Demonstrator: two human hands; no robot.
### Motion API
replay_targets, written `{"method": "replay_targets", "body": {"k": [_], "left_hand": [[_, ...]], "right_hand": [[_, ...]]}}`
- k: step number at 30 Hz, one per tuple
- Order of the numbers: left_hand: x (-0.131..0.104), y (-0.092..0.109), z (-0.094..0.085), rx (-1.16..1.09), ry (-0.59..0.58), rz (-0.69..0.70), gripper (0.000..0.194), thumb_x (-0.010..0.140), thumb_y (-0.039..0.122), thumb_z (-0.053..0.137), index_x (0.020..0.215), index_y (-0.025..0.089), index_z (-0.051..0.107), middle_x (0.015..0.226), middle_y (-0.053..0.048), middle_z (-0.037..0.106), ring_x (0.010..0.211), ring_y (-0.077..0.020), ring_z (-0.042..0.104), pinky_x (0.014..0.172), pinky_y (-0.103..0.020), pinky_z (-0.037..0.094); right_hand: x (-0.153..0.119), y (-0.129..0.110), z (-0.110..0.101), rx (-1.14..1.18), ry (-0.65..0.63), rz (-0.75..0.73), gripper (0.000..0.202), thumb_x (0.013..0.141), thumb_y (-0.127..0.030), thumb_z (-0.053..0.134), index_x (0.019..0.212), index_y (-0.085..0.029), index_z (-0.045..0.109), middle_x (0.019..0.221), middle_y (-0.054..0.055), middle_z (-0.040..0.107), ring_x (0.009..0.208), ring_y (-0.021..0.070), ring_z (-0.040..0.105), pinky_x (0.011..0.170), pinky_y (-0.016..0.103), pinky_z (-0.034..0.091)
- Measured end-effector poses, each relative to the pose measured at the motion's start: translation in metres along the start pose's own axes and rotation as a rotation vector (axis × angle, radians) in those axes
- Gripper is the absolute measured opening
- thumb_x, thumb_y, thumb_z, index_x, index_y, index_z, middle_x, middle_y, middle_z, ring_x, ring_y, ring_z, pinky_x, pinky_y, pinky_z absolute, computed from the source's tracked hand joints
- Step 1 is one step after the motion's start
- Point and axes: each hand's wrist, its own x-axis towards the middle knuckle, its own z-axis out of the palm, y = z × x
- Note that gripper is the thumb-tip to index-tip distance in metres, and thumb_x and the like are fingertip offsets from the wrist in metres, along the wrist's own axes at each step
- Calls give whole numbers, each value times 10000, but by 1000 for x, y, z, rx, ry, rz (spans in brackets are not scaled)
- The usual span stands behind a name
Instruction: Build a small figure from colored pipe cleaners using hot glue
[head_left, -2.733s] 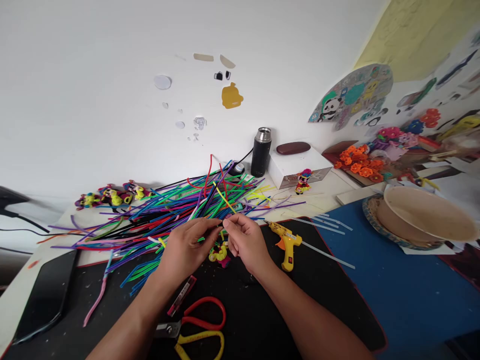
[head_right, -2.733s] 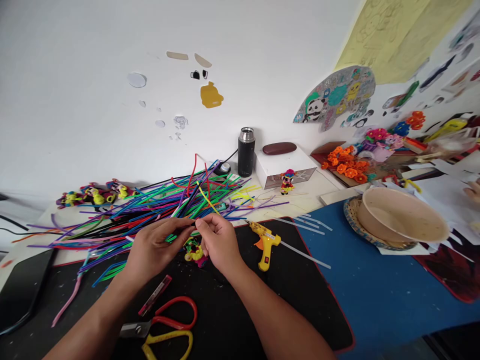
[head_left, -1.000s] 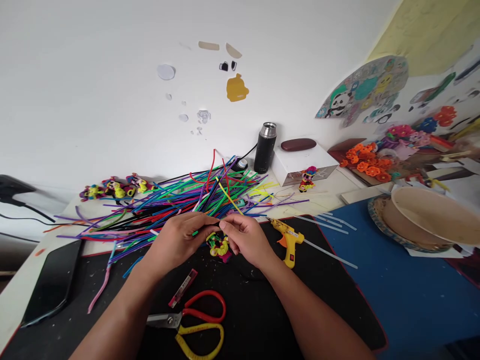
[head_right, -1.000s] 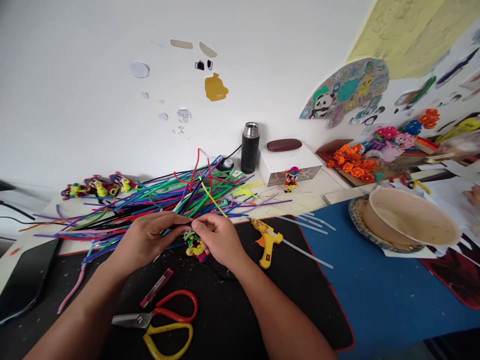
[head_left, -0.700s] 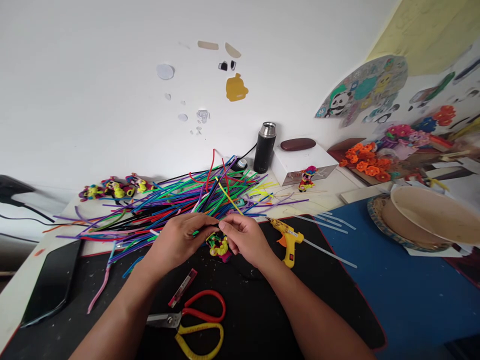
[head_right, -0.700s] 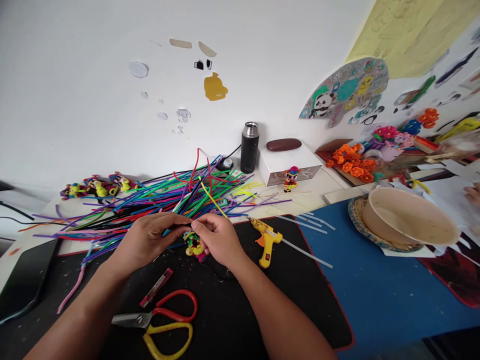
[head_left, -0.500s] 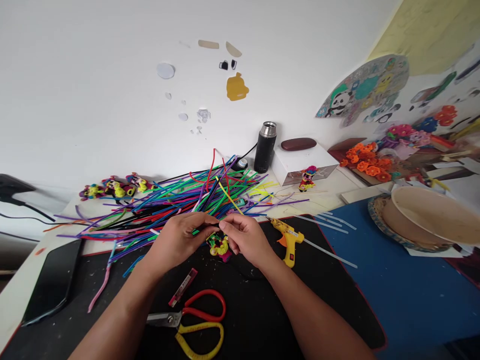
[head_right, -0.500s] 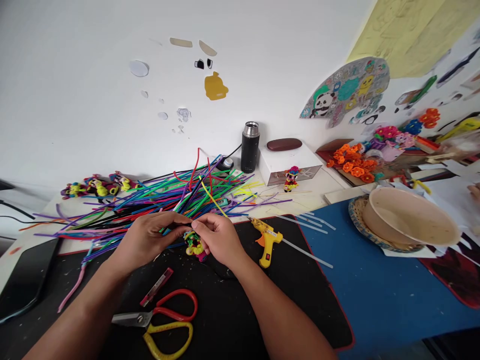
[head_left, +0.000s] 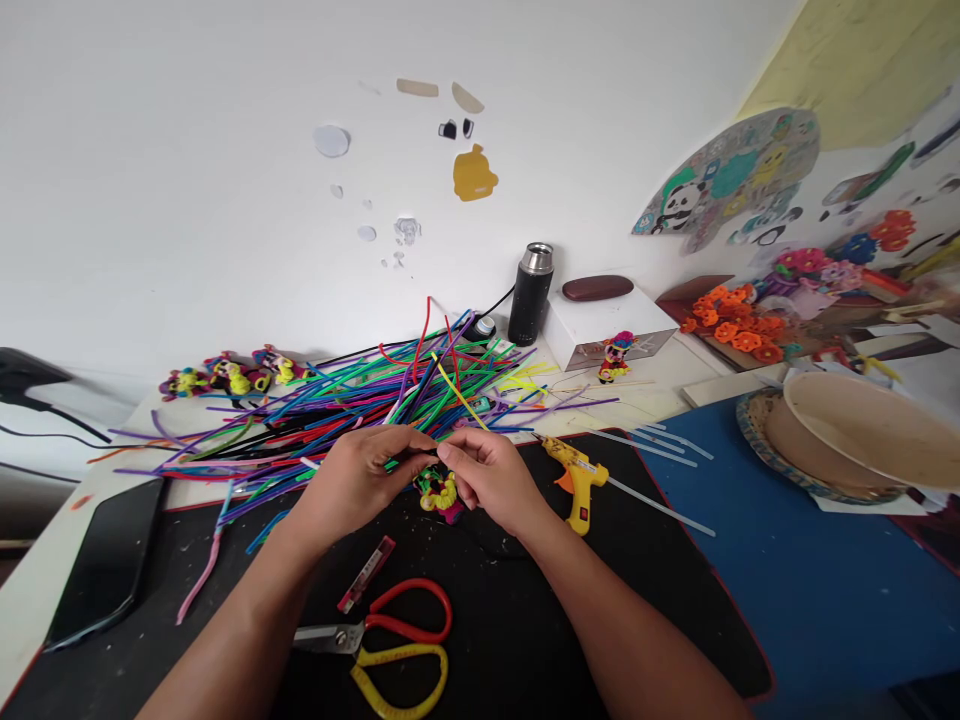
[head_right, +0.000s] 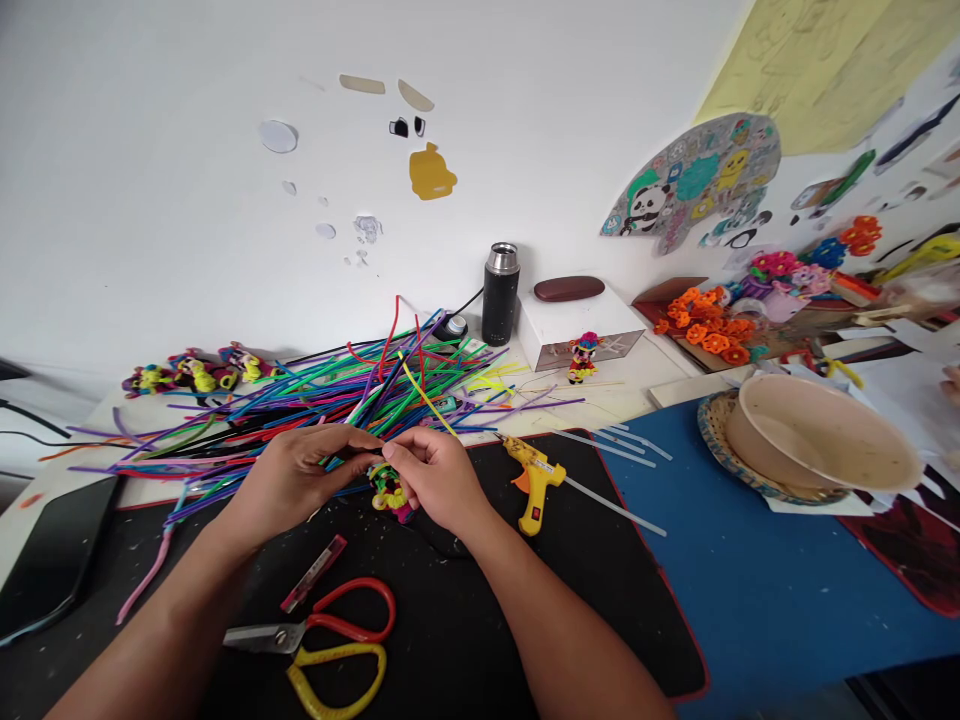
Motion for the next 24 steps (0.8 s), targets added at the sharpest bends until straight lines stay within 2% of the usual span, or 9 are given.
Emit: {"method": "replay_targets", "body": {"k": [24], "left_hand": [[1, -1, 2, -56, -19, -61, 145, 972, 316, 678, 959, 223, 789, 858, -2, 811, 728, -153, 728, 698, -219, 521]], "right_hand": [[0, 0, 0, -5, -11, 6, 361, 881, -553, 719, 850, -201, 644, 439, -112, 485, 343, 76, 389, 402, 210, 305]]}}
